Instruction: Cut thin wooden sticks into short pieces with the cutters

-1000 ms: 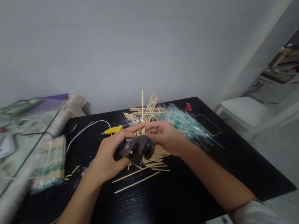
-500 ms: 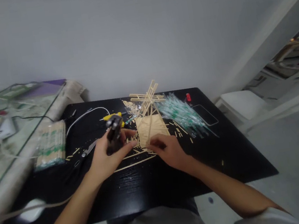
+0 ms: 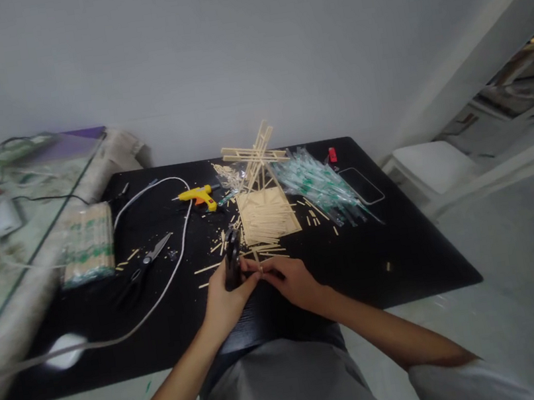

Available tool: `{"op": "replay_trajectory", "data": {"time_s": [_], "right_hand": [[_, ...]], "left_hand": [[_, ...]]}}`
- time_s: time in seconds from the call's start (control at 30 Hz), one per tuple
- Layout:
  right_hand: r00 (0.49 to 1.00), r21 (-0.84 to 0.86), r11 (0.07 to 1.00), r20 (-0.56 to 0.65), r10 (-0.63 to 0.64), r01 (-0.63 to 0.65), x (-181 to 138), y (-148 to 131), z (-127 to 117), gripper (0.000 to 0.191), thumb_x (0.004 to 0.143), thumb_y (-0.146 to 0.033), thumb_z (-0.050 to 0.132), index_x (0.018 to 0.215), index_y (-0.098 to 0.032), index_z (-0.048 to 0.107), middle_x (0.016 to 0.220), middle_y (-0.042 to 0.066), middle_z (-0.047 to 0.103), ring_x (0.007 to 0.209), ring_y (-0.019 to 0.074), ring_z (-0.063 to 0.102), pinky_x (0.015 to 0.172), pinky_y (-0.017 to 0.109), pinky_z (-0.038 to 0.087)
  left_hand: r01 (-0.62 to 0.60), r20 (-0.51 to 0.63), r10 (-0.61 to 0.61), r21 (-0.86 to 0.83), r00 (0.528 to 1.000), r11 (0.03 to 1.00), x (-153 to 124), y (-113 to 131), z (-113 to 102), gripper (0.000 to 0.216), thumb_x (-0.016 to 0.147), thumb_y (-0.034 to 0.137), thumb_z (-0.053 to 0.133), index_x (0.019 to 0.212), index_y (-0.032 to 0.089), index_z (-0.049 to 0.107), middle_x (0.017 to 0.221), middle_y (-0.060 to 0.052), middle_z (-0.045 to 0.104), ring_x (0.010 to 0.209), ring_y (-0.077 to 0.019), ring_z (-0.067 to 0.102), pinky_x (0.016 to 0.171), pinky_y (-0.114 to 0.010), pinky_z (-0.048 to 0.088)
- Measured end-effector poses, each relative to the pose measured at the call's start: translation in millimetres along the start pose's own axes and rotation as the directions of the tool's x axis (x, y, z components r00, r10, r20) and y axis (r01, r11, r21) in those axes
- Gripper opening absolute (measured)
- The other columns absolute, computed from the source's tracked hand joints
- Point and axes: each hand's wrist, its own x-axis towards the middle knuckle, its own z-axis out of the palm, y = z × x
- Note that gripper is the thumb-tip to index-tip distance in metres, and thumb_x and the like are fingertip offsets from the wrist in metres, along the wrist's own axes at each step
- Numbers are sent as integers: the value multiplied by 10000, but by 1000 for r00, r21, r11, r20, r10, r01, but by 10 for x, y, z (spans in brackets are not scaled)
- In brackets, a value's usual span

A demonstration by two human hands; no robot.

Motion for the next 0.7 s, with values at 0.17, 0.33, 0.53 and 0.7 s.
{"op": "replay_trajectory", "data": {"time_s": [0.17, 0.33, 0.53, 0.7], "right_hand": [[994, 38, 994, 12, 105, -106, 0, -10, 20, 132, 922, -227, 670, 1052, -206, 676, 982, 68, 779, 909, 207, 746, 880, 356, 564], [984, 66, 981, 8, 181, -181, -4, -26, 16, 225, 883, -193, 704, 1087, -209, 609, 974, 63, 776, 915, 215, 753, 873, 370, 566], [982, 75, 979, 21, 189, -190, 8, -29, 15, 214, 876, -190, 707, 1060, -212, 600, 955, 57, 777, 891, 214, 755, 857, 367, 565], [980, 86, 977, 36, 195, -197, 23, -38, 5, 204, 883, -198, 709, 1061, -211, 610, 948, 56, 775, 890, 211, 750, 844, 351, 561]], "left_hand": [[44, -19, -43, 62, 999, 997, 11, -11, -9, 221, 755, 308, 784, 811, 206, 597, 848, -30, 715, 838, -203, 676, 820, -339, 528], [64, -4, -64, 79, 998, 995, 28, 6, -12, 232, 729, 321, 807, 762, 196, 614, 813, -29, 719, 793, -197, 679, 796, -334, 537], [84, 2, -84, 59, 996, 995, 38, 6, -3, 267, 705, 343, 820, 732, 202, 595, 793, -32, 728, 774, -203, 690, 784, -342, 556], [79, 18, -80, 49, 997, 996, 51, 36, -9, 258, 719, 342, 811, 724, 204, 592, 792, -33, 724, 771, -199, 687, 791, -341, 560]]}}
